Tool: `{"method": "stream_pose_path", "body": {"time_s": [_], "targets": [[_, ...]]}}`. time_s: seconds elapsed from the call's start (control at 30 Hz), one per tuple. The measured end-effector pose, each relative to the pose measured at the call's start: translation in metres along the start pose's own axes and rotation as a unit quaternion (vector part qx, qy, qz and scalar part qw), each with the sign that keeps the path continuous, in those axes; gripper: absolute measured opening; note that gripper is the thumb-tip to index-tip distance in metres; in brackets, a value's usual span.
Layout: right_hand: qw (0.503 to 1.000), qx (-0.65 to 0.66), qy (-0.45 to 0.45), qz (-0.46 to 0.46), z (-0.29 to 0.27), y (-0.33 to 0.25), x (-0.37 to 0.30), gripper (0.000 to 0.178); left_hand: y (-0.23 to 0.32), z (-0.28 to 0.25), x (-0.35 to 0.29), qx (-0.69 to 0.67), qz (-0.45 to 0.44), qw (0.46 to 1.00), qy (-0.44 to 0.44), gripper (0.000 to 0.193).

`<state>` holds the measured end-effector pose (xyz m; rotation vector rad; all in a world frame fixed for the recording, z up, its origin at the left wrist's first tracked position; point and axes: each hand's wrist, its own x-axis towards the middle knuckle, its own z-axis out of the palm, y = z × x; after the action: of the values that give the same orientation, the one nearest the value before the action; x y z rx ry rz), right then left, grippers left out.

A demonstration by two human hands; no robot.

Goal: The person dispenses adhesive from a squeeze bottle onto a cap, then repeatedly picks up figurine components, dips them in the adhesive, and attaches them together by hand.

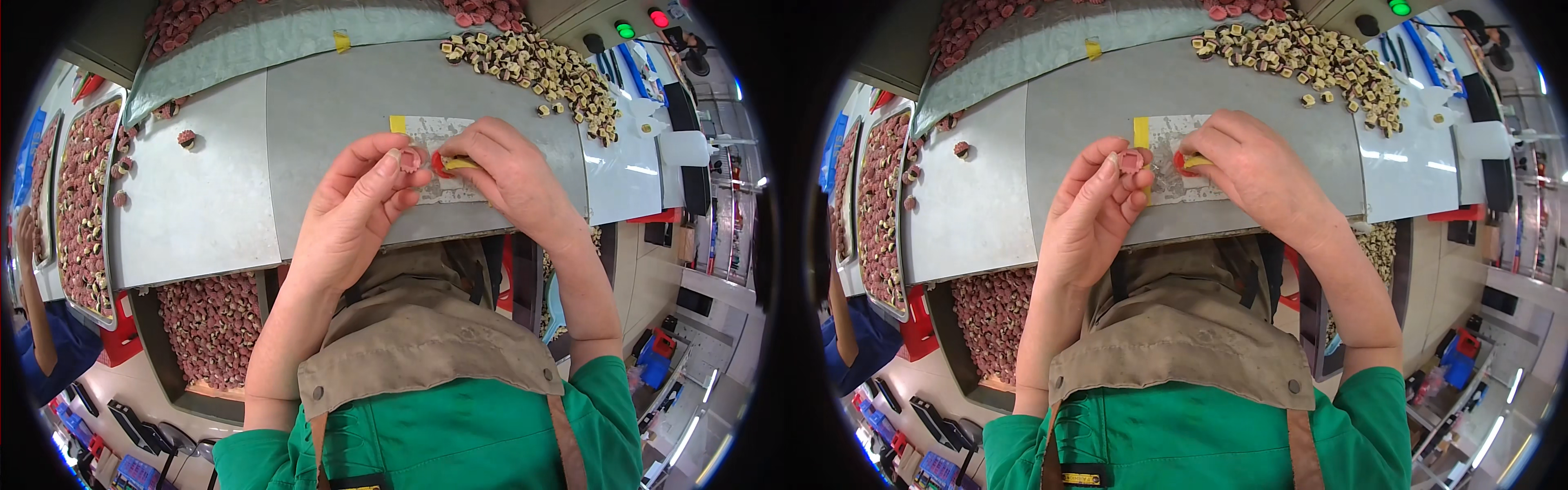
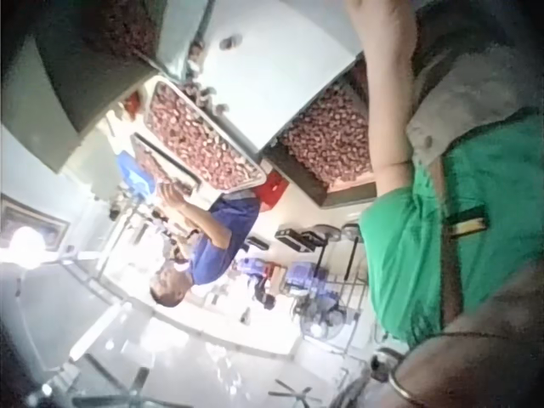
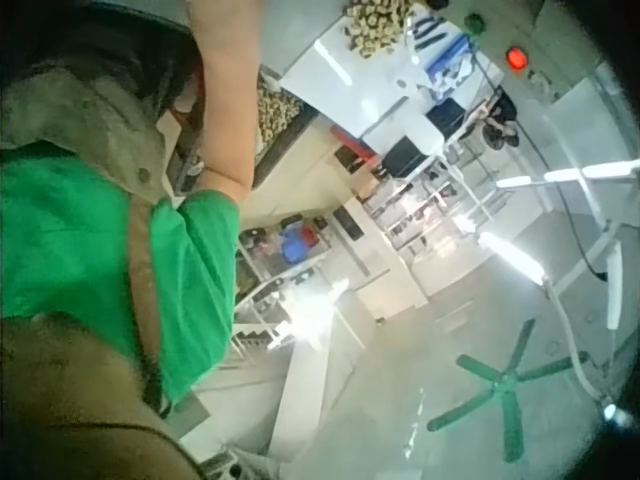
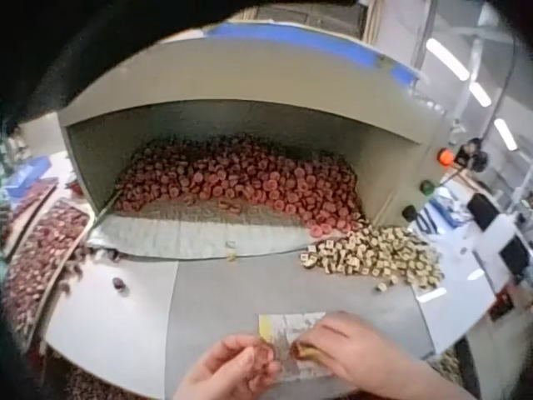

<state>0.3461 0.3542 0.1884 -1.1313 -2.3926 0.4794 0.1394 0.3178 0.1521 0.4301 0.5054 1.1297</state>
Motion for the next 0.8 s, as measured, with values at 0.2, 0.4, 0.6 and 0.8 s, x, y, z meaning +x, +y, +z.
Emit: {"method": "stream_pose_path", "body": {"time_s": [0.2, 0.4, 0.6, 0.8], "targets": [[1.000, 0.005, 0.015, 0.001, 0.006, 0.001, 0.000, 0.021, 0.002, 0.003, -0.001, 0.043, -0.009, 0.999, 0.013, 0.033], [0.964, 0.224, 0.065, 0.124, 0.007, -0.004, -0.015, 0.018, 0.004, 0.006, -0.006, 0.013, -0.006, 1.000, -0.001, 0.034], [0.868, 0.465, 0.126, 0.122, 0.017, -0.025, -0.015, 0.021, 0.005, 0.011, -0.007, 0.042, -0.023, 0.999, 0.009, 0.032], [0.875, 0.463, 0.126, 0.071, 0.027, -0.027, -0.010, 0.019, 0.005, 0.014, -0.006, 0.059, -0.028, 0.998, 0.003, 0.031]]}}
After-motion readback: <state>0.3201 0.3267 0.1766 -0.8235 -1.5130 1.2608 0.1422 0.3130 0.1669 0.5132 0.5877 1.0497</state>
